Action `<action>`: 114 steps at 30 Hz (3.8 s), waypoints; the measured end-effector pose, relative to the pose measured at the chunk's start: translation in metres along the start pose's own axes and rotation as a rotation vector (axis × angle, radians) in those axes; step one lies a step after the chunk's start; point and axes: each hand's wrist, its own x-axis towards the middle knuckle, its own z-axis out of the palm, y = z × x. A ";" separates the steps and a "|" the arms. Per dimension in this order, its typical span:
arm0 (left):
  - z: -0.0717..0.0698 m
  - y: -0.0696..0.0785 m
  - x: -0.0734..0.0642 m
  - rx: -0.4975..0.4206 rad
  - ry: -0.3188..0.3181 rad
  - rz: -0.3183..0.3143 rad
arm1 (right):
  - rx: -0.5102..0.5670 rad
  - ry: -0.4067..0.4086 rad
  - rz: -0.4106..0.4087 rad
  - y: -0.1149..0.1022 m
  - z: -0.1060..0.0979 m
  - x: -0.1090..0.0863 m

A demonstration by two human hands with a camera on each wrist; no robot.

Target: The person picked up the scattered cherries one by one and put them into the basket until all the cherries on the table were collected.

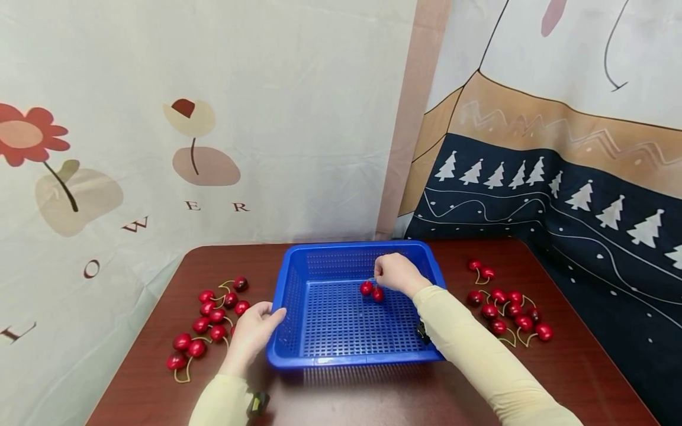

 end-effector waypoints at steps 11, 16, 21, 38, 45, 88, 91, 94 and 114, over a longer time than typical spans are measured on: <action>0.000 0.000 0.001 0.024 0.007 0.012 | -0.011 0.003 -0.008 -0.002 0.006 0.004; 0.000 0.001 0.001 0.024 0.004 0.014 | -0.004 0.014 -0.007 -0.001 0.007 0.005; 0.000 0.001 0.001 0.016 0.007 0.021 | -0.006 0.011 0.003 0.000 0.006 0.006; 0.001 0.000 0.002 0.022 -0.001 0.022 | 0.044 0.023 -0.015 -0.003 -0.016 -0.016; 0.000 0.000 0.001 0.028 -0.003 0.023 | 0.071 0.050 -0.078 -0.001 -0.037 -0.029; 0.001 -0.001 0.001 0.019 0.005 0.030 | 0.091 0.214 0.039 0.128 -0.085 -0.126; 0.001 0.000 0.001 0.014 0.005 0.025 | 0.087 0.215 0.040 0.137 -0.079 -0.132; 0.001 0.000 0.000 0.010 0.003 0.024 | 0.090 0.216 0.045 0.145 -0.073 -0.140; 0.001 0.001 0.001 0.032 -0.008 0.014 | 0.021 0.215 0.118 0.187 -0.045 -0.187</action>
